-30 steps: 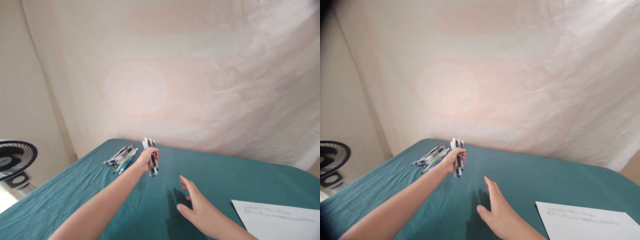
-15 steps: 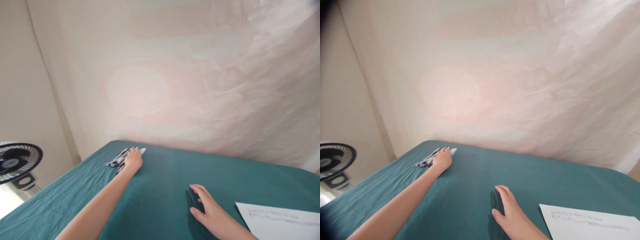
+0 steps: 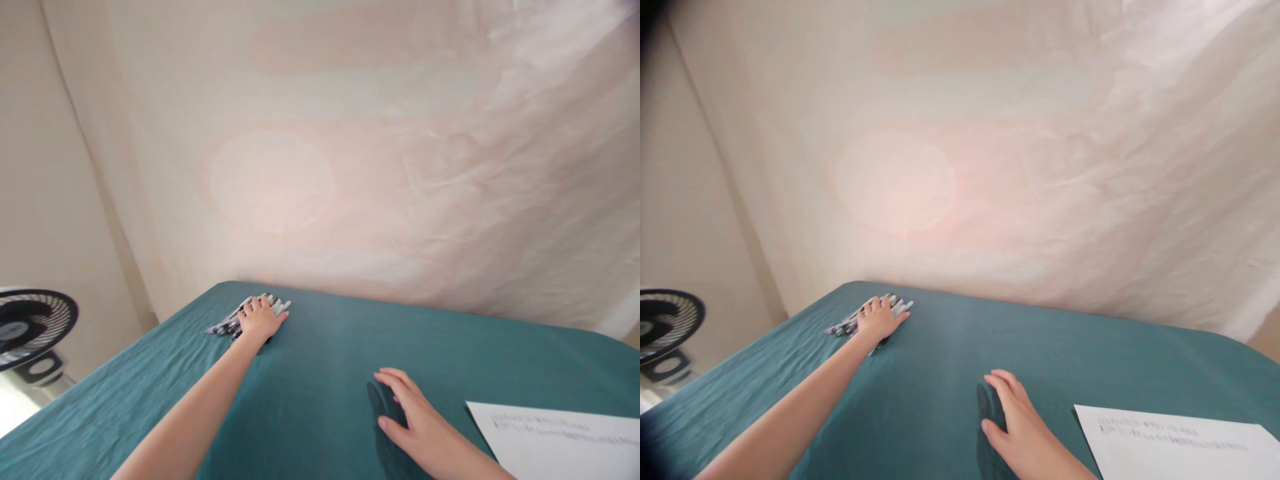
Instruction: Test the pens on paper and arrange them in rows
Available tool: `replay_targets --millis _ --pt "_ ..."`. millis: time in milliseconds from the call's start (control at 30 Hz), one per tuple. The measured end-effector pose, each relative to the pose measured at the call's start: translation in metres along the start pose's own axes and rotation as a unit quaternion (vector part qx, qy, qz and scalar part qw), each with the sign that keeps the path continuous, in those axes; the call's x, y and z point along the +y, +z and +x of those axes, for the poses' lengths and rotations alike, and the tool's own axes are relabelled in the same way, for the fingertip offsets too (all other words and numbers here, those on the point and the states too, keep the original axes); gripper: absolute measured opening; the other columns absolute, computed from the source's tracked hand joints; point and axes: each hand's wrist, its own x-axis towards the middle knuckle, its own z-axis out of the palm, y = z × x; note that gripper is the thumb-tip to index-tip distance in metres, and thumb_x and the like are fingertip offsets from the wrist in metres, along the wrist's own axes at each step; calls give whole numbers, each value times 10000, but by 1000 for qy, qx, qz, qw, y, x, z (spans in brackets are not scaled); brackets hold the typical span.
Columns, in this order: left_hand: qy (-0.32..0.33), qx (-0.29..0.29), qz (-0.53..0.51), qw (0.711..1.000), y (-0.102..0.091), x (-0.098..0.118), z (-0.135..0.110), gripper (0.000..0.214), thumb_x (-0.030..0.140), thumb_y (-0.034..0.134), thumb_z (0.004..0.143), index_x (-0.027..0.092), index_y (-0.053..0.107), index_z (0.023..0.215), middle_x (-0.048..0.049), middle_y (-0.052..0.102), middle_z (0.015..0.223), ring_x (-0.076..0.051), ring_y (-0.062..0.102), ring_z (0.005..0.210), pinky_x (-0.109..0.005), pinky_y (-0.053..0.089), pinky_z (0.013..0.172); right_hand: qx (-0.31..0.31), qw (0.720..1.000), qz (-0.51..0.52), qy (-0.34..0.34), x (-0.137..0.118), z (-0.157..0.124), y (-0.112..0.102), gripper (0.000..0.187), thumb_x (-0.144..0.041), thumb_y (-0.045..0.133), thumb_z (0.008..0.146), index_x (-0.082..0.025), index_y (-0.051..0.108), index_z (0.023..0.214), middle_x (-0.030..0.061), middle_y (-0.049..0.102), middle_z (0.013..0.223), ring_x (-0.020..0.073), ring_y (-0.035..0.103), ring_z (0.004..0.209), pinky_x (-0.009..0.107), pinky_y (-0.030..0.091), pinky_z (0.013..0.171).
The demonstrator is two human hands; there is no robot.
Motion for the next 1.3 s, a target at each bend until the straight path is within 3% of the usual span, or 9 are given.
replay_targets --millis 167,300,533,667,767,933,1133,1300 --pt "-9 -21 2 1000 0 5 3 881 705 387 616 134 335 1285 -206 379 1291 -366 321 1172 -508 239 908 1 1000 -29 -4 1 -2 -1 538 -211 474 703 -153 398 1233 112 299 1342 201 267 1254 359 196 1062" --pt "23 -17 11 1000 -4 8 -4 970 712 412 586 79 288 1311 -227 325 1327 -378 280 1200 -500 216 934 0 999 -44 -15 5 -3 1 531 -219 472 707 -140 410 1229 117 305 1338 197 267 1254 345 202 1059" --pt "89 -20 14 996 -9 9 -21 844 639 389 681 125 250 1336 -173 217 1401 -331 198 1263 -490 172 975 0 999 -23 -27 3 -4 -2 495 -234 490 717 -171 439 1206 100 331 1325 203 292 1240 359 214 1051" --pt "109 -25 13 994 -5 8 -29 719 560 379 742 169 264 1335 -139 219 1409 -308 176 1277 -487 164 985 -9 999 6 -47 5 -4 -17 410 -255 487 738 -192 487 1144 87 441 1235 201 415 1144 342 327 980" --pt "107 -21 10 994 -3 6 -30 656 519 369 771 171 294 1323 -141 246 1397 -305 199 1269 -484 171 985 6 999 -9 -43 22 -5 -39 313 -282 481 755 -206 547 1051 68 545 1104 199 503 1027 331 385 910" --pt "106 -4 16 994 -10 10 -34 631 511 389 778 185 312 1313 -125 252 1398 -307 192 1270 -489 141 995 64 992 -104 12 72 -14 -73 234 -352 470 765 -196 610 868 67 605 916 209 553 893 332 411 833" --pt "192 20 -11 981 -35 21 -64 579 428 468 768 179 360 1279 -111 306 1370 -283 193 1271 -425 128 1020 64 989 -125 40 105 -43 -82 206 -376 477 764 -205 593 761 50 591 806 187 551 793 285 432 738" --pt "260 -36 -47 964 -50 21 -92 353 336 470 774 203 530 1095 -95 446 1253 -259 310 1211 -383 214 995 43 990 -122 56 111 -61 -86 162 -343 481 763 -212 574 746 43 584 800 185 552 778 277 431 726"
